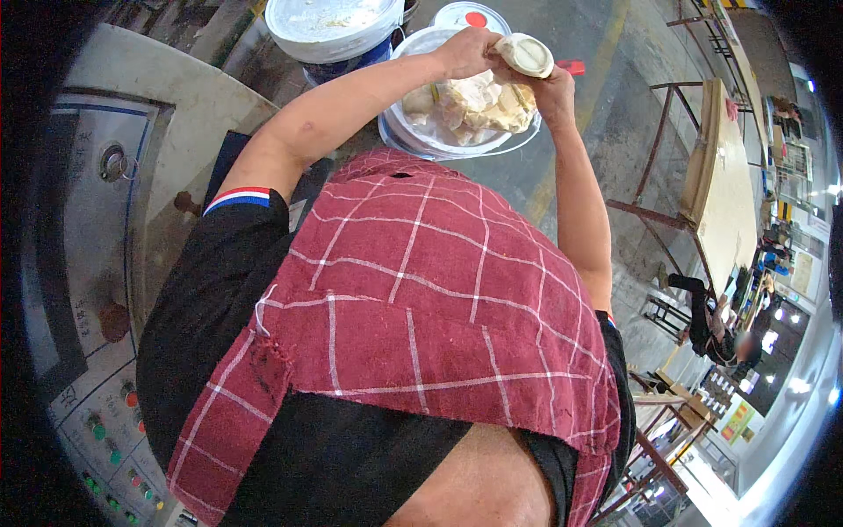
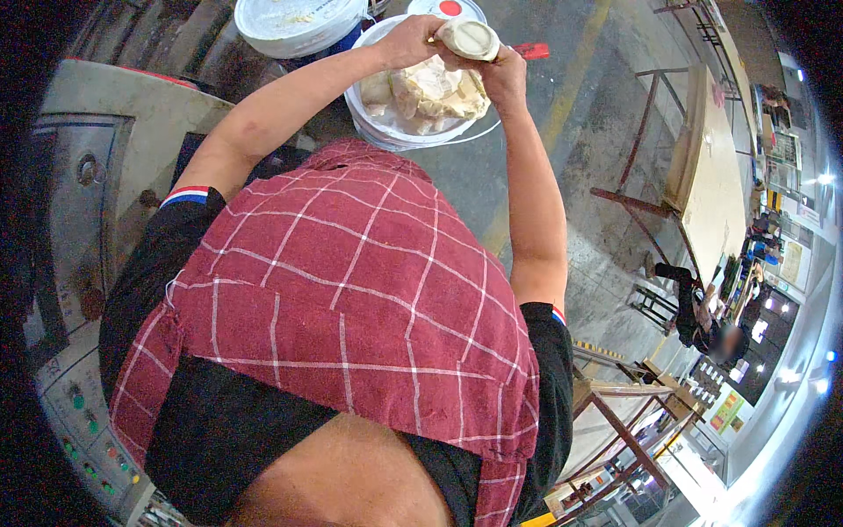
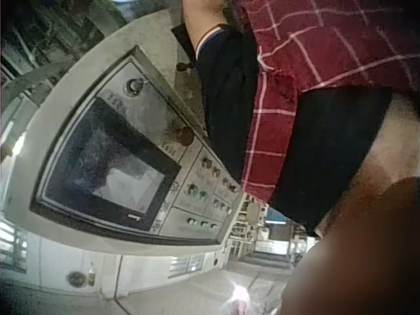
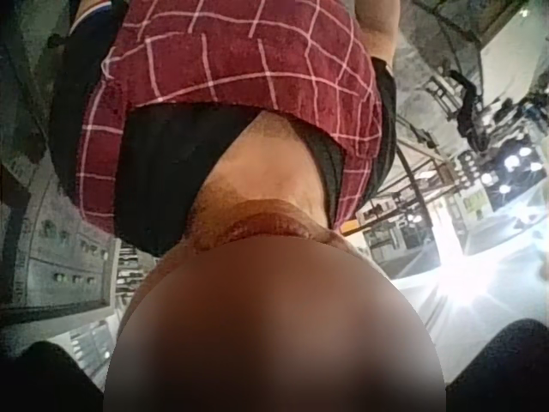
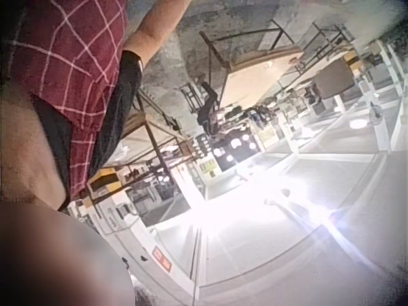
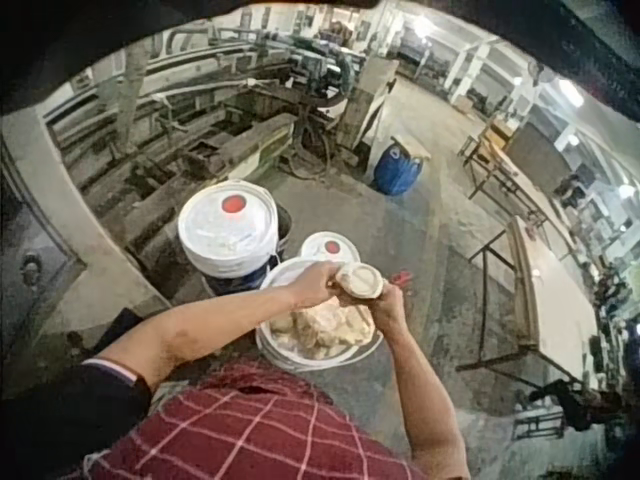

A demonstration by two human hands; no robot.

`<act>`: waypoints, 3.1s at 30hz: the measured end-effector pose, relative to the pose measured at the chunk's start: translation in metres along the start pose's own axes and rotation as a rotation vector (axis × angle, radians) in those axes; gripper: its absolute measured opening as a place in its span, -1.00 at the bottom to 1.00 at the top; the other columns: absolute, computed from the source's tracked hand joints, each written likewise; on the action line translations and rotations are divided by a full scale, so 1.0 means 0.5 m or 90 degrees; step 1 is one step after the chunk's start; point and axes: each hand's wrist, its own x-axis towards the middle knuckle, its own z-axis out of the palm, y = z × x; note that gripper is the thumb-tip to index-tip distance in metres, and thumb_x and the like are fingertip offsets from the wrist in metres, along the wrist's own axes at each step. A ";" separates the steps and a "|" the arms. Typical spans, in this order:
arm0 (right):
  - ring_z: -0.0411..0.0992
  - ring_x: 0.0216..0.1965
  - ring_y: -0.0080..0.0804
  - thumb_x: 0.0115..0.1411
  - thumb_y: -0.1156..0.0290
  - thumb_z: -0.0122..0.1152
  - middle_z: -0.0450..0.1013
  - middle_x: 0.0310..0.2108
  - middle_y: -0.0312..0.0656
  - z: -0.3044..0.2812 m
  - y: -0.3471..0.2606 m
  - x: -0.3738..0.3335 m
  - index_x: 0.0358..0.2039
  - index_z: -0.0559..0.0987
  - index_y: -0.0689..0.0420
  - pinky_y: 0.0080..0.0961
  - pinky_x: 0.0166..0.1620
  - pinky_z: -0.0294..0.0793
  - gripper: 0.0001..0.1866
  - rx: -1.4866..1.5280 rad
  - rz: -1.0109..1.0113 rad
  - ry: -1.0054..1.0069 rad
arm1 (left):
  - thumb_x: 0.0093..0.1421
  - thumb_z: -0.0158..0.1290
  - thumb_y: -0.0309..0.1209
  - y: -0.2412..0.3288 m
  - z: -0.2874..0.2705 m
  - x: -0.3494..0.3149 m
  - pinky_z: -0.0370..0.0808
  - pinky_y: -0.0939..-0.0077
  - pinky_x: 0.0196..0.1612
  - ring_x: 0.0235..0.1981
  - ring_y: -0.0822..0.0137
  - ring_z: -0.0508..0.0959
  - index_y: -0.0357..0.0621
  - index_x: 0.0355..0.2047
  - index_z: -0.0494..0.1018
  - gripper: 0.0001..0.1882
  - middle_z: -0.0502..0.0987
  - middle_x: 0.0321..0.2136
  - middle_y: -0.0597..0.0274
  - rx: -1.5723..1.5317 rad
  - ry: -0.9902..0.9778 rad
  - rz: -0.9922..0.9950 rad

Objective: Mixing adhesive paste in a bucket and adding liquid from a squeeze bottle.

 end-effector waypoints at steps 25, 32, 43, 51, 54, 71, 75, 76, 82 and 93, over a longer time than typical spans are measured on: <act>0.43 -0.49 -0.18 -0.22 0.27 0.31 0.43 -0.54 -0.02 0.048 -0.009 -0.004 -0.46 0.51 0.19 -0.37 -0.39 0.38 -0.68 -0.031 -0.013 0.217 | -0.27 0.29 -0.26 0.066 0.015 -0.009 0.36 0.53 -0.19 -0.30 0.42 0.44 -0.28 -0.29 0.37 -0.45 0.46 -0.33 0.20 -0.243 0.138 -0.012; 0.41 -0.26 -0.30 -0.26 0.27 0.37 0.45 -0.41 -0.13 0.021 0.025 0.020 -0.30 0.46 0.18 -0.45 -0.19 0.36 -0.53 -0.003 -0.058 -0.134 | -0.27 0.28 -0.26 0.035 0.015 0.002 0.39 0.56 -0.22 -0.35 0.42 0.46 -0.25 -0.38 0.41 -0.54 0.48 -0.42 0.22 -0.258 0.088 -0.080; 0.35 -0.18 -0.46 -0.33 0.54 0.38 0.41 -0.23 -0.26 0.001 -0.035 0.032 -0.18 0.43 0.14 -0.51 -0.08 0.32 -0.42 0.231 0.016 -0.284 | -0.22 0.21 -0.22 0.009 -0.016 0.023 0.35 0.53 -0.14 -0.25 0.35 0.45 -0.25 -0.17 0.33 -0.40 0.45 -0.28 0.14 -0.223 -0.071 0.008; 0.44 -0.33 -0.26 -0.17 0.21 0.29 0.47 -0.38 -0.15 0.019 0.047 0.050 -0.28 0.50 0.08 -0.40 -0.26 0.40 -0.60 -0.032 -0.003 -0.130 | -0.17 0.18 -0.26 -0.001 -0.011 0.026 0.40 0.53 -0.28 -0.39 0.38 0.50 -0.18 -0.36 0.46 -0.64 0.52 -0.44 0.19 -0.044 0.013 0.002; 0.42 -0.33 -0.13 -0.14 0.14 0.22 0.45 -0.42 -0.04 0.027 0.053 0.051 -0.33 0.51 0.07 -0.32 -0.31 0.39 -0.63 -0.119 -0.047 -0.088 | -0.18 0.17 -0.32 -0.023 -0.005 0.030 0.40 0.53 -0.32 -0.44 0.38 0.51 -0.15 -0.41 0.47 -0.72 0.53 -0.49 0.21 -0.110 0.023 0.032; 0.44 -0.39 -0.14 -0.19 0.21 0.26 0.46 -0.46 -0.08 0.032 0.004 0.006 -0.40 0.53 0.09 -0.39 -0.35 0.39 -0.68 -0.096 -0.047 0.128 | -0.01 -0.06 -0.51 -0.029 -0.037 0.031 0.31 0.52 -0.10 -0.10 0.33 0.32 -0.17 -0.03 0.16 -0.53 0.33 -0.15 0.15 -0.413 -0.040 -0.078; 0.42 -0.36 -0.10 -0.22 0.18 0.30 0.46 -0.44 -0.06 0.027 0.001 0.001 -0.36 0.51 0.10 -0.37 -0.32 0.39 -0.61 -0.074 0.019 0.162 | 0.05 -0.10 -0.52 -0.024 -0.070 0.022 0.30 0.41 -0.08 -0.04 0.24 0.27 -0.22 0.05 0.08 -0.49 0.24 -0.09 0.08 -0.356 0.007 -0.130; 0.42 -0.35 -0.10 -0.24 0.19 0.31 0.45 -0.43 -0.05 0.030 -0.001 -0.004 -0.36 0.51 0.10 -0.36 -0.32 0.39 -0.60 -0.121 0.040 0.151 | 0.05 -0.10 -0.53 -0.018 -0.074 0.017 0.30 0.42 -0.07 -0.04 0.25 0.27 -0.22 0.04 0.11 -0.50 0.25 -0.10 0.08 -0.355 0.032 -0.134; 0.41 -0.32 -0.10 -0.23 0.25 0.29 0.45 -0.41 -0.07 0.032 -0.024 -0.006 -0.34 0.51 0.08 -0.35 -0.30 0.39 -0.63 -0.146 0.035 0.141 | -0.03 -0.16 -0.58 -0.029 -0.068 0.020 0.31 0.60 -0.09 -0.21 0.42 0.42 -0.29 -0.17 0.34 -0.65 0.44 -0.26 0.18 -0.329 0.146 -0.069; 0.43 -0.27 -0.25 -0.16 0.24 0.27 0.45 -0.32 -0.07 0.022 -0.069 -0.002 -0.26 0.45 0.22 -0.42 -0.24 0.37 -0.54 -0.107 0.079 0.061 | -0.33 0.25 -0.15 0.011 0.023 0.019 0.40 0.39 -0.22 -0.34 0.18 0.50 -0.23 -0.23 0.37 -0.36 0.48 -0.30 0.07 -0.076 0.023 -0.016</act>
